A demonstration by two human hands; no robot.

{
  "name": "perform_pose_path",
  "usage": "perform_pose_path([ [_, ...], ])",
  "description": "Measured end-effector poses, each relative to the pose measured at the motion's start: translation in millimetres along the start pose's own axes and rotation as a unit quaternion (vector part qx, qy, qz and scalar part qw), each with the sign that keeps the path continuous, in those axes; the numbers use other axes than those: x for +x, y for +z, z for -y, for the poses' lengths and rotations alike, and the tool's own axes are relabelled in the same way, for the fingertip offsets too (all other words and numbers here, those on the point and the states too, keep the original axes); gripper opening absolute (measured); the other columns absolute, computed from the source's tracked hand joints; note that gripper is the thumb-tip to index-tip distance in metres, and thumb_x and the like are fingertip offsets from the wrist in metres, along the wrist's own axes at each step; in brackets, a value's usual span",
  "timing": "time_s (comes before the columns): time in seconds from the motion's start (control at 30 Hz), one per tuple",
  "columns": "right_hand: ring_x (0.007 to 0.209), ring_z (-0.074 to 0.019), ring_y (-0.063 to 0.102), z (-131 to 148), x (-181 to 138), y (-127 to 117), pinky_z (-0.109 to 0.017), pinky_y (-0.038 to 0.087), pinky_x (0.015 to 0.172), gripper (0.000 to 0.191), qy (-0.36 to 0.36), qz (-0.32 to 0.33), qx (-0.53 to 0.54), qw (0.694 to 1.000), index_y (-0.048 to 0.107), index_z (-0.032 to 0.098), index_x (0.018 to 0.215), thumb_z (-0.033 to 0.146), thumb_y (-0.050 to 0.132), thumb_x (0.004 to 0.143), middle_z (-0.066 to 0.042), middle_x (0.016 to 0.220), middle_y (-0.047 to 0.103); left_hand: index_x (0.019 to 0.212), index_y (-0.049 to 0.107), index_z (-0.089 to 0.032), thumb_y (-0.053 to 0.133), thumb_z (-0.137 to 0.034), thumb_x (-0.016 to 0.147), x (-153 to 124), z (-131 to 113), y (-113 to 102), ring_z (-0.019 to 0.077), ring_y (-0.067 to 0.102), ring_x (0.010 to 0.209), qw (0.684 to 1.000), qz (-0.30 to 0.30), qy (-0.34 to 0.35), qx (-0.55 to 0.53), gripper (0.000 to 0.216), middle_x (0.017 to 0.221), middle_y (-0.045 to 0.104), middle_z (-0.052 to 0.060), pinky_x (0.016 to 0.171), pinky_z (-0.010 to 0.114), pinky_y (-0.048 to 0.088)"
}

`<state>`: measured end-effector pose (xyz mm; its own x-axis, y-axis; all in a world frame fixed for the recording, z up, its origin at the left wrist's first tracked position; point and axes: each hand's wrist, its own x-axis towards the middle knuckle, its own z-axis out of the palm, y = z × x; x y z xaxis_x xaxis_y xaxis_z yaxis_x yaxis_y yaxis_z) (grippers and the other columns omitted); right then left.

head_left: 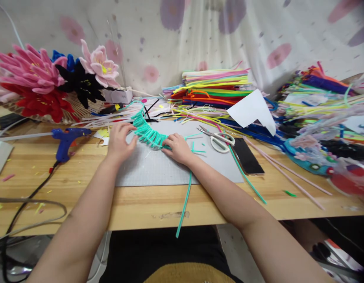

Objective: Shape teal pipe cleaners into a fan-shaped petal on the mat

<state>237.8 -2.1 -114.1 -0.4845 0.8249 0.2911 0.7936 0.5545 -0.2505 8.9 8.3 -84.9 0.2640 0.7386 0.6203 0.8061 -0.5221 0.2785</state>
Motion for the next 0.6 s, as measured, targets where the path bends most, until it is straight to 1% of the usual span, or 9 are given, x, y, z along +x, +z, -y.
perform_pose_path([
  [0.03,0.095,-0.0231,0.043,0,0,0,-0.036,0.032,0.083,0.022,-0.002,-0.002,0.003,1.000,0.062,0.019,0.094,0.036,0.054,0.083,-0.009,0.096,0.057,0.095,0.056,-0.022,0.051,-0.030,0.080,1,-13,6,0.0232,0.048,0.105,0.999,0.015,0.030,-0.010,0.017,0.105,0.057,0.008,0.094,0.041,0.036],
  [0.1,0.095,-0.0229,0.044,-1,-1,0,-0.035,0.033,0.083,0.023,-0.007,-0.007,0.013,1.000,0.061,0.018,0.095,0.036,0.056,0.081,-0.009,0.096,0.058,0.094,0.055,-0.022,0.051,-0.027,0.080,2,-36,19,0.0227,0.050,0.101,0.989,0.101,0.100,-0.029,0.015,0.102,0.059,0.007,0.091,0.040,0.037],
  [0.13,0.095,-0.0228,0.044,-1,-2,-1,-0.035,0.033,0.083,0.024,-0.007,-0.012,0.018,1.000,0.060,0.017,0.097,0.035,0.057,0.080,-0.009,0.096,0.058,0.096,0.055,-0.021,0.051,-0.026,0.079,2,-45,26,0.0236,0.050,0.100,0.983,0.141,0.113,-0.029,0.018,0.102,0.059,0.007,0.089,0.040,0.038],
  [0.17,0.094,-0.0226,0.045,-2,-4,-2,-0.035,0.034,0.082,0.026,-0.004,-0.018,0.026,0.999,0.059,0.017,0.099,0.033,0.058,0.079,-0.009,0.096,0.058,0.098,0.054,-0.019,0.052,-0.025,0.078,2,-50,33,0.0242,0.051,0.097,0.980,0.165,0.108,-0.025,0.021,0.100,0.060,0.008,0.085,0.040,0.039],
  [0.23,0.092,-0.0221,0.045,-4,-7,-4,-0.034,0.034,0.081,0.030,0.009,-0.034,0.041,0.999,0.055,0.016,0.103,0.031,0.058,0.078,-0.009,0.096,0.058,0.095,0.054,-0.018,0.052,-0.025,0.078,2,-54,43,0.0247,0.052,0.091,0.977,0.197,0.087,-0.014,0.019,0.094,0.061,0.008,0.079,0.040,0.040],
  [0.33,0.091,-0.0218,0.045,-8,-12,-6,-0.034,0.034,0.079,0.029,0.030,-0.048,0.042,0.998,0.055,0.016,0.100,0.034,0.060,0.077,-0.008,0.095,0.058,0.088,0.055,-0.018,0.051,-0.028,0.079,0,-49,50,0.0241,0.052,0.087,0.975,0.214,0.065,-0.009,0.014,0.088,0.061,0.008,0.077,0.039,0.040],
  [0.47,0.092,-0.0223,0.044,-11,-15,-5,-0.034,0.034,0.081,0.021,0.041,-0.043,0.016,0.998,0.061,0.018,0.084,0.038,0.062,0.076,-0.008,0.092,0.057,0.086,0.058,-0.019,0.057,-0.035,0.075,-3,-45,52,0.0228,0.053,0.086,0.976,0.212,0.035,-0.032,0.020,0.086,0.061,0.006,0.078,0.037,0.040],
  [0.6,0.090,-0.0216,0.046,-10,-15,-4,-0.034,0.034,0.080,0.015,0.056,-0.043,0.025,0.997,0.063,0.018,0.079,0.033,0.062,0.076,-0.007,0.089,0.058,0.080,0.060,-0.019,0.058,-0.041,0.073,-2,-48,55,0.0228,0.053,0.084,0.977,0.209,0.011,-0.038,0.023,0.084,0.061,0.006,0.076,0.037,0.039],
])
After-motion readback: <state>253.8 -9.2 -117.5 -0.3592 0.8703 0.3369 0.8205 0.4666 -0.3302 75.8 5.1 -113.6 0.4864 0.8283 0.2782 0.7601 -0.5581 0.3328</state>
